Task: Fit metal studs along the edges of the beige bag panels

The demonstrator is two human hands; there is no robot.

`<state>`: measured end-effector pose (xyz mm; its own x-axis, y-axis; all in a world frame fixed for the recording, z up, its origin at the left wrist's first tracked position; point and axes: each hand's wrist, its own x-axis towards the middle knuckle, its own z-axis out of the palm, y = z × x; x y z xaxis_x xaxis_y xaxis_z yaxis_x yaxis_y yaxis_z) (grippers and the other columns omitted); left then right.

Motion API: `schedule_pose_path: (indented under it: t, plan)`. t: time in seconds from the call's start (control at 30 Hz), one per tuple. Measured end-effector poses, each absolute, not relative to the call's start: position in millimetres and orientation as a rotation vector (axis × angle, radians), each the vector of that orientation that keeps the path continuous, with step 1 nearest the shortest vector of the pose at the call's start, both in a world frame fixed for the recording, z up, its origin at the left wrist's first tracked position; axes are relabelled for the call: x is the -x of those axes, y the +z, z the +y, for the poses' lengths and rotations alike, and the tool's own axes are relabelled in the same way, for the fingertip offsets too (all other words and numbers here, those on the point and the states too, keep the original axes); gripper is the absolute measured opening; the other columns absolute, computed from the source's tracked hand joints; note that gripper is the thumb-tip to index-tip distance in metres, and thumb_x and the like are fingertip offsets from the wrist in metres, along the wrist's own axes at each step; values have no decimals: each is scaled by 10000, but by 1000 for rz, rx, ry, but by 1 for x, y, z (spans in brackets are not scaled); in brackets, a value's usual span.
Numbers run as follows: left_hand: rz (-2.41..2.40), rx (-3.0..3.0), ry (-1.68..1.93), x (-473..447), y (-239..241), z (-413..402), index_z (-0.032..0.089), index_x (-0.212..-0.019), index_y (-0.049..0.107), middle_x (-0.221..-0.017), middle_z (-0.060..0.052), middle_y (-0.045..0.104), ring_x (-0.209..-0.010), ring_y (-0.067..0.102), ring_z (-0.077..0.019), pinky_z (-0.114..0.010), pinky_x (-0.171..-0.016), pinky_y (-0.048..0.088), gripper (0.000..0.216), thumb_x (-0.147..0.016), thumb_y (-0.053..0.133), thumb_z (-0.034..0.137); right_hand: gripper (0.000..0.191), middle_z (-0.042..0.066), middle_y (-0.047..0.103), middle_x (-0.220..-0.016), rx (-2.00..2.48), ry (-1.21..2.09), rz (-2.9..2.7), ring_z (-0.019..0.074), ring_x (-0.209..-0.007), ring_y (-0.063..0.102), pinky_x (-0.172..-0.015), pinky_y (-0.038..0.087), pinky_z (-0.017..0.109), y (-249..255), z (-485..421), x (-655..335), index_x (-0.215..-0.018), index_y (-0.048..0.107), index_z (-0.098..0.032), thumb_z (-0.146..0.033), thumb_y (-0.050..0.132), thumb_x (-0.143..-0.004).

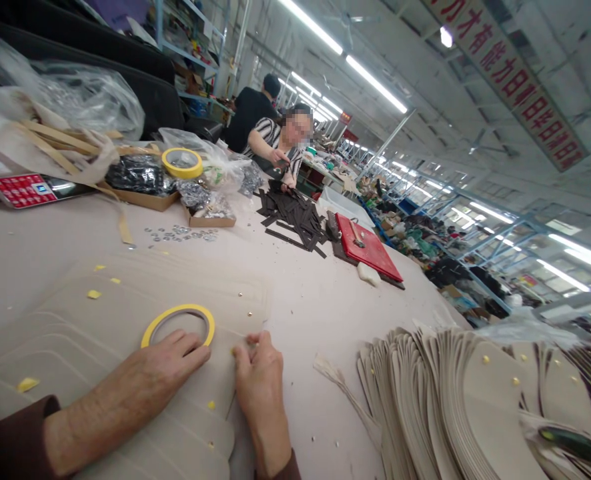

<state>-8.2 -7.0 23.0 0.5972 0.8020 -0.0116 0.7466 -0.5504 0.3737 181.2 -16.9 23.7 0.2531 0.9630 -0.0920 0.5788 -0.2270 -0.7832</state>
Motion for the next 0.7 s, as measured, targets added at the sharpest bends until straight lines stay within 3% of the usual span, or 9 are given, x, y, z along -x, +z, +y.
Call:
schedule_pose_path:
  t: [0.07, 0.17, 0.33, 0.43, 0.6, 0.7]
  plan:
    - [1257, -2475, 317, 12, 21, -3, 155, -1032, 655, -1048, -81, 592, -1004, 571, -285, -494, -901, 560, 303, -946, 449, -49, 311, -36, 577, -639, 1834, 979, -1198, 139, -460, 544, -403, 427, 240, 24, -19, -185, -997, 563, -173, -444, 528, -849]
    - [1283, -2487, 448, 17, 19, 6, 143, -1071, 653, -1078, -84, 600, -1054, 561, -285, -490, -945, 538, 265, -942, 509, -37, 306, -19, 589, -645, 1731, 1027, -1197, 120, -495, 553, -447, 453, 223, 22, -26, -187, -893, 620, -162, -459, 553, -861]
    - [1317, -2455, 452, 20, 26, 18, 137, -1095, 652, -1107, -86, 603, -1108, 536, -283, -483, -997, 510, 273, -941, 515, -41, 201, 41, 701, -758, 1660, 503, -1700, 167, -724, 636, -721, 472, 288, 14, -29, -182, -820, 736, -177, -241, 569, -910]
    - [1347, -2410, 421, 18, 30, 22, 135, -1100, 645, -1115, -91, 598, -1106, 538, -273, -472, -995, 510, 299, -956, 455, -46, 179, 58, 726, -810, 1730, 376, -1790, 186, -776, 662, -760, 456, 298, 14, -24, -177, -833, 744, -165, -148, 583, -908]
    - [1344, -2431, 469, 21, 22, 24, 138, -1072, 645, -1083, -91, 607, -1073, 560, -289, -487, -949, 535, 315, -926, 454, -65, 152, 36, 756, -767, 1879, 701, -1727, 167, -738, 673, -697, 435, 261, 36, -27, -174, -771, 784, -169, -137, 649, -834]
    - [1185, -2562, 777, 25, 12, 24, 164, -1104, 625, -1036, -69, 628, -1001, 594, -286, -448, -860, 560, 326, -928, 447, -45, 159, 10, 723, -655, 1867, 989, -1745, 131, -634, 632, -579, 376, 226, 47, -34, -176, -698, 785, -167, -142, 650, -777]
